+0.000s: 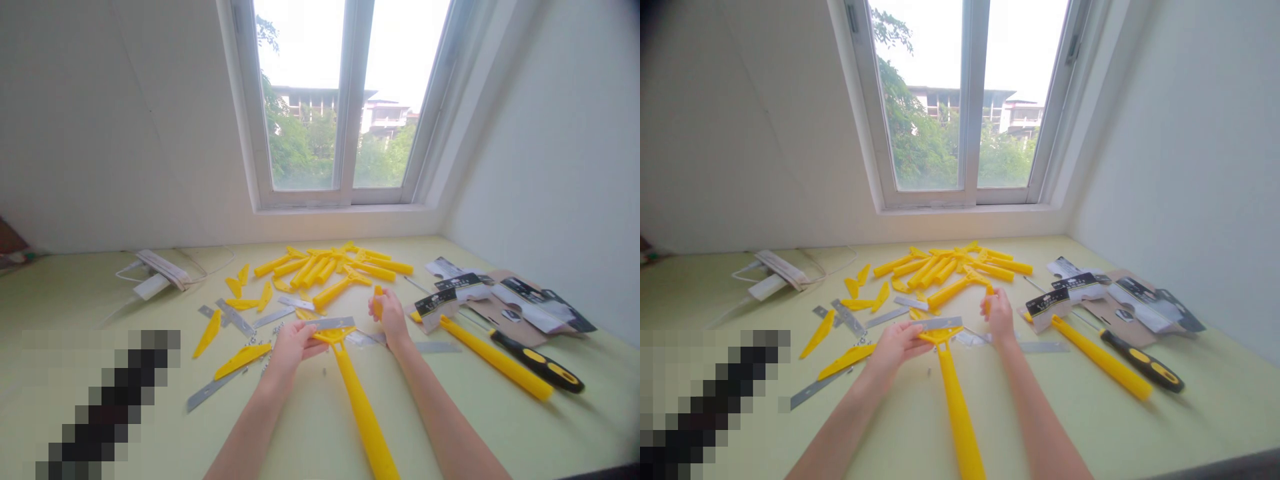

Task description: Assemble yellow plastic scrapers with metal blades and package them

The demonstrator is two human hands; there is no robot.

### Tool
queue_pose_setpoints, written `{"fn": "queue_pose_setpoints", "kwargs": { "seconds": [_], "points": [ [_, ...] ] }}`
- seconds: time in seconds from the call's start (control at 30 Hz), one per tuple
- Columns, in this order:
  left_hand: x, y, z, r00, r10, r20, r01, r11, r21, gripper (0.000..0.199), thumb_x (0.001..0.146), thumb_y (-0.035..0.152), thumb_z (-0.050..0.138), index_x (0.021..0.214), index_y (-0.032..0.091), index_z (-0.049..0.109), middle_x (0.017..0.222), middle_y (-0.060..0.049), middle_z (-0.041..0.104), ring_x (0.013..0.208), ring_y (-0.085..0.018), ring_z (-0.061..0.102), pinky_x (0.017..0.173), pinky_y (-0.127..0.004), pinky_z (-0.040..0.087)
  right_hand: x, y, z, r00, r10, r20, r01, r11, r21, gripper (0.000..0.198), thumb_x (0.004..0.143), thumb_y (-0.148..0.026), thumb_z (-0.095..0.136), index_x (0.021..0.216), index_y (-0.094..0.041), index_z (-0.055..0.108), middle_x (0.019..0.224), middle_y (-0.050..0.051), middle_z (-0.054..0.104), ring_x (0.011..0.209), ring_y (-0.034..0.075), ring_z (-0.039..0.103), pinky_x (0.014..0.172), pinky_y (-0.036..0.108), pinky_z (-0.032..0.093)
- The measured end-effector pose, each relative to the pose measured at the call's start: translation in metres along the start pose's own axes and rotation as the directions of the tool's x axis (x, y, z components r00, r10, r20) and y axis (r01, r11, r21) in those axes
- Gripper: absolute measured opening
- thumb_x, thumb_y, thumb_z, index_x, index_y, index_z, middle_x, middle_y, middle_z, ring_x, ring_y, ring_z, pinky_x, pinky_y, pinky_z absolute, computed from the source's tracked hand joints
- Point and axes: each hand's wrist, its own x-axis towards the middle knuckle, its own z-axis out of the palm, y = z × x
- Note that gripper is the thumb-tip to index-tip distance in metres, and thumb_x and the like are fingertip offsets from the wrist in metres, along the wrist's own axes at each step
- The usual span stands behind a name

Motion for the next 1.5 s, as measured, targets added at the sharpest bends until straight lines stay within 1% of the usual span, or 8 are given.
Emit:
{"fn": "queue_pose_setpoints", "kwargs": {
  "seconds": [0.43,0.57,0.7,0.87,1.07,1.2,1.37,1.5],
  "points": [
    [-0.002,0.001,0.001,1.0,0.001,-0.015,-0.002,1.0,-0.005,0.016,0.076,0.014,0.051,0.082,0.009,0.065,0.086,-0.013,0.072,0.077,-0.021,0.068,0.076,-0.032,0.053,-0.007,-0.007,0.002,0.996,-0.046,0.073,0.044,0.999,0.02,0.011,0.062,-0.027,0.045,0.062,-0.022,0.035,0.043,-0.007,0.041,0.04,0.01,0.037,0.044,0.023,0.03],
    [-0.002,0.003,0.0,1.0,0.009,-0.022,-0.01,1.0,-0.019,0.016,0.076,0.013,0.051,0.082,0.009,0.066,0.086,-0.013,0.072,0.077,-0.021,0.068,0.076,-0.032,0.053,-0.006,-0.005,0.002,0.996,-0.053,0.067,0.056,0.997,-0.043,0.012,0.062,-0.029,0.043,0.062,-0.023,0.032,0.042,-0.007,0.04,0.039,0.011,0.036,0.043,0.024,0.03],
    [-0.002,0.004,-0.001,1.0,0.021,-0.021,-0.022,0.999,-0.039,0.016,0.077,0.012,0.051,0.082,0.009,0.065,0.087,-0.013,0.072,0.077,-0.02,0.068,0.076,-0.031,0.053,-0.002,0.001,-0.001,0.996,-0.086,0.024,0.089,0.977,-0.192,0.011,0.065,-0.03,0.04,0.062,-0.024,0.032,0.044,-0.006,0.04,0.042,0.013,0.039,0.043,0.025,0.031],
    [-0.002,0.006,-0.004,1.0,0.026,-0.017,-0.027,0.997,-0.068,0.016,0.078,0.012,0.05,0.084,0.008,0.065,0.087,-0.013,0.072,0.078,-0.02,0.068,0.076,-0.031,0.053,0.001,0.007,-0.001,0.988,-0.156,-0.007,0.136,0.882,-0.451,0.007,0.07,-0.029,0.041,0.068,-0.024,0.039,0.055,-0.003,0.048,0.053,0.016,0.046,0.05,0.027,0.031],
    [0.007,0.009,-0.026,0.988,0.122,-0.091,-0.138,0.972,-0.193,0.013,0.077,0.012,0.054,0.084,0.008,0.064,0.087,-0.013,0.072,0.082,-0.02,0.068,0.079,-0.031,0.053,-0.002,0.007,0.007,0.96,-0.241,0.142,0.273,0.695,-0.666,0.005,0.067,-0.023,0.049,0.068,-0.022,0.043,0.065,0.0,0.053,0.069,0.019,0.052,0.063,0.028,0.033],
    [0.014,0.008,-0.036,0.978,0.142,-0.152,-0.18,0.945,-0.274,0.01,0.077,0.012,0.053,0.081,0.009,0.062,0.082,-0.011,0.072,0.078,-0.019,0.068,0.08,-0.031,0.053,-0.001,0.007,0.006,0.944,-0.251,0.215,0.326,0.605,-0.726,0.004,0.072,-0.023,0.046,0.069,-0.022,0.045,0.069,0.001,0.057,0.07,0.02,0.055,0.063,0.028,0.036],
    [0.013,0.008,-0.032,0.98,0.126,-0.155,-0.166,0.945,-0.281,0.009,0.077,0.01,0.053,0.08,0.009,0.062,0.081,-0.012,0.072,0.076,-0.019,0.068,0.08,-0.033,0.053,0.006,0.003,0.001,0.943,-0.227,0.243,0.329,0.532,-0.781,0.013,0.074,-0.018,0.04,0.074,-0.02,0.053,0.07,0.005,0.061,0.069,0.022,0.058,0.063,0.031,0.04],
    [0.01,0.01,-0.027,0.984,0.112,-0.136,-0.145,0.955,-0.258,0.009,0.077,0.011,0.054,0.08,0.008,0.062,0.084,-0.013,0.072,0.079,-0.02,0.068,0.08,-0.032,0.053,0.011,-0.003,-0.008,0.892,-0.177,0.416,0.446,0.491,-0.748,0.024,0.069,-0.011,0.045,0.079,-0.021,0.064,0.086,0.006,0.067,0.083,0.022,0.06,0.075,0.031,0.043]
  ]
}}
